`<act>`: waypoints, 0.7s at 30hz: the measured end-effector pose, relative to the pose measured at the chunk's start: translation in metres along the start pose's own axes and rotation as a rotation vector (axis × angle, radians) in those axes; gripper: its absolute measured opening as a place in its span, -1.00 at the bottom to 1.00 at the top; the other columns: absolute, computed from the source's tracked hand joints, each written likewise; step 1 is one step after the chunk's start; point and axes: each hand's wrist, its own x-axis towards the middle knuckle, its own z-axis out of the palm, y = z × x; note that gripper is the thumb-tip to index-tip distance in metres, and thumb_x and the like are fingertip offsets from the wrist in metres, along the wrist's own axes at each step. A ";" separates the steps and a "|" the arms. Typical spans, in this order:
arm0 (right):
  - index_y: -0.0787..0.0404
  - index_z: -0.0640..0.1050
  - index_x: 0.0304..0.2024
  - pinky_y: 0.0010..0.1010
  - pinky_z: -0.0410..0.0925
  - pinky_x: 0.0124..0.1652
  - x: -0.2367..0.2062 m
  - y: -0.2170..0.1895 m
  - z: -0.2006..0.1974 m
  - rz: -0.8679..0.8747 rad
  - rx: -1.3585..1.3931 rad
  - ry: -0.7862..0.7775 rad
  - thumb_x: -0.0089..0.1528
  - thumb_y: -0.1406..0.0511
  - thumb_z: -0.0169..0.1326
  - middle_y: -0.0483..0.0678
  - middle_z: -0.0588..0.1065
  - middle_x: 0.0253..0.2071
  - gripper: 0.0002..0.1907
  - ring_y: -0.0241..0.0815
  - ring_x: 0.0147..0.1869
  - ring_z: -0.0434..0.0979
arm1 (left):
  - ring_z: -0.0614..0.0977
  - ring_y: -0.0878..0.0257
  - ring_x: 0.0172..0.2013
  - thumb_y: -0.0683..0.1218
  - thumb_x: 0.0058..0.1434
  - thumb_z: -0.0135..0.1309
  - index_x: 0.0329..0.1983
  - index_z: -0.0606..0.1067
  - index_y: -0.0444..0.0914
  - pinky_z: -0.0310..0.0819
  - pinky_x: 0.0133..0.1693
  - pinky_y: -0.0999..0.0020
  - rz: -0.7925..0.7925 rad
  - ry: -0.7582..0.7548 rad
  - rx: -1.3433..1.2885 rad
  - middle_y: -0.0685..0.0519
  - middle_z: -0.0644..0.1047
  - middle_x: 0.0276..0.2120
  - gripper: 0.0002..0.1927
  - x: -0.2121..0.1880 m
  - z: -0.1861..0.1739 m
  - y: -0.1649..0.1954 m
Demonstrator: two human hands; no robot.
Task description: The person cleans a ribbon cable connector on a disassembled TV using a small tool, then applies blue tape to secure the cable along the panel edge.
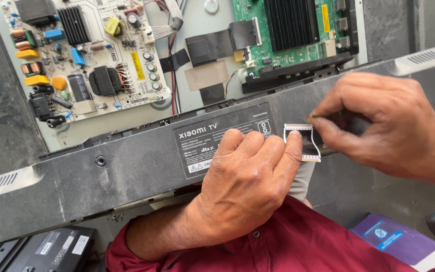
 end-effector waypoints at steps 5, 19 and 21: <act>0.28 0.62 -0.30 -0.46 0.43 -0.39 0.000 -0.002 0.001 -0.012 0.012 0.000 0.12 0.38 0.29 -0.09 0.53 -0.43 -0.87 -0.27 -0.40 0.58 | 0.42 0.21 -0.32 -0.14 0.34 0.03 0.13 0.53 -0.42 0.22 -0.20 0.24 -0.003 -0.005 0.004 0.07 0.35 -0.39 -0.64 0.000 0.000 0.000; 0.26 0.62 -0.33 -0.44 0.39 -0.42 0.004 -0.006 0.001 -0.009 -0.004 -0.003 0.11 0.38 0.30 -0.09 0.55 -0.44 -0.88 -0.23 -0.40 0.53 | 0.42 0.21 -0.33 -0.14 0.33 0.04 0.11 0.53 -0.42 0.22 -0.21 0.24 -0.005 0.002 -0.010 0.08 0.35 -0.40 -0.65 -0.001 0.000 -0.002; 0.26 0.62 -0.33 -0.45 0.39 -0.42 0.004 -0.006 0.002 -0.021 -0.008 -0.004 0.12 0.37 0.30 -0.10 0.54 -0.43 -0.88 -0.24 -0.40 0.52 | 0.42 0.21 -0.33 -0.14 0.33 0.04 0.11 0.53 -0.42 0.22 -0.21 0.24 -0.006 0.002 -0.009 0.08 0.35 -0.40 -0.65 -0.001 0.000 -0.002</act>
